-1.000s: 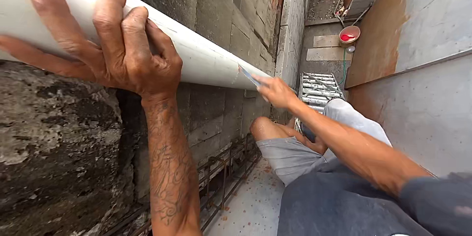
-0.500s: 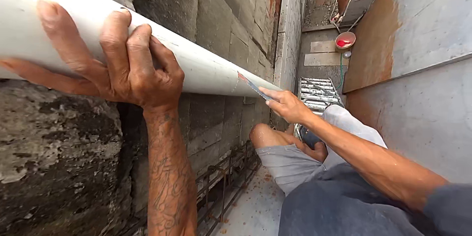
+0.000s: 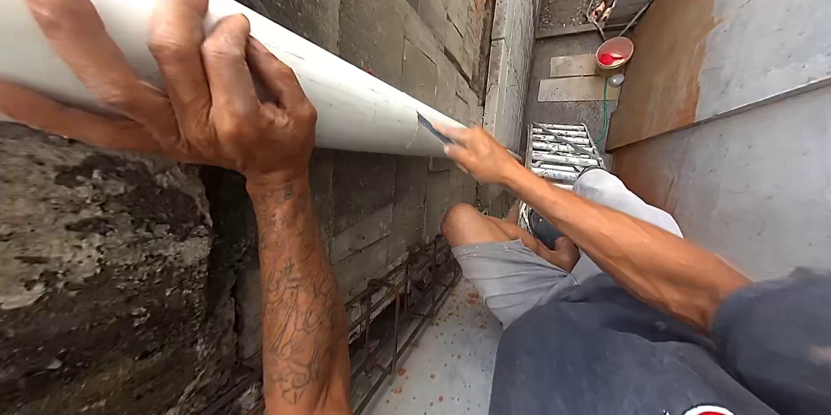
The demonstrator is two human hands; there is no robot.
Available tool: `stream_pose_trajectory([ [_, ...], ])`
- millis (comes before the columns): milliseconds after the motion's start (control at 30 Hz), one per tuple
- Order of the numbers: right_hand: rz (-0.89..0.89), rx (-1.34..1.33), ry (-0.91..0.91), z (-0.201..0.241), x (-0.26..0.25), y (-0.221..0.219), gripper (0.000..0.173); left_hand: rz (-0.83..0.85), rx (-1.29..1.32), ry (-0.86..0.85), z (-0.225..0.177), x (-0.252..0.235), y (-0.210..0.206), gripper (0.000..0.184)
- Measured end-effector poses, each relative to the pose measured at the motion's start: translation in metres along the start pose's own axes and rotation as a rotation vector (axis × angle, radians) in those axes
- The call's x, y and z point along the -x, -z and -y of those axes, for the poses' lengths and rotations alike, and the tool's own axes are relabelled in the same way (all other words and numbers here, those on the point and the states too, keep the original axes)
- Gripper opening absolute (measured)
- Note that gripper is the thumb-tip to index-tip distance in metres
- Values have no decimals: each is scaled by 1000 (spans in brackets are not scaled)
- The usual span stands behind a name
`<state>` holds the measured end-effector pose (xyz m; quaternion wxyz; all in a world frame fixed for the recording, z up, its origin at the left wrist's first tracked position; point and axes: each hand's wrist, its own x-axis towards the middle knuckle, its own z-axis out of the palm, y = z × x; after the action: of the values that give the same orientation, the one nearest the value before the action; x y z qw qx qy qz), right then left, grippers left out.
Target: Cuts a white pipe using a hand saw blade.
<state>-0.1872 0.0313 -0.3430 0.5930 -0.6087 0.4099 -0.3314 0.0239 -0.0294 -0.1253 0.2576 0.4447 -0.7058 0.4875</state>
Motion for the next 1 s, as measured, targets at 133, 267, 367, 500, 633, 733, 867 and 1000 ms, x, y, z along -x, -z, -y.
stream_pose_trajectory([
  [133, -24, -17, -47, -7, 24, 6, 45, -10, -10, 0, 3, 2, -6, 22],
  [267, -13, -57, -22, 0, -10, -6, 48, 16, -12, 32, -5, -1, 2, 22],
  [367, -62, -56, -69, -6, 37, -6, 47, 11, -4, 3, 0, 1, 0, 22],
  [500, 11, -98, -88, 1, 3, -9, 48, 30, -13, 12, -4, 4, 7, 22],
  [633, -48, -146, -96, -2, 35, -10, 48, -1, 8, 0, 0, 1, 1, 21],
  [733, -22, -186, -189, -9, 42, -4, 45, -11, 2, 5, -1, 1, -1, 21],
  [867, -118, -178, -109, -7, 51, -13, 44, 8, -17, 42, -7, -1, 3, 22],
  [1000, -113, -100, -117, 3, 20, -20, 43, -18, 2, -6, 0, 0, 0, 21],
])
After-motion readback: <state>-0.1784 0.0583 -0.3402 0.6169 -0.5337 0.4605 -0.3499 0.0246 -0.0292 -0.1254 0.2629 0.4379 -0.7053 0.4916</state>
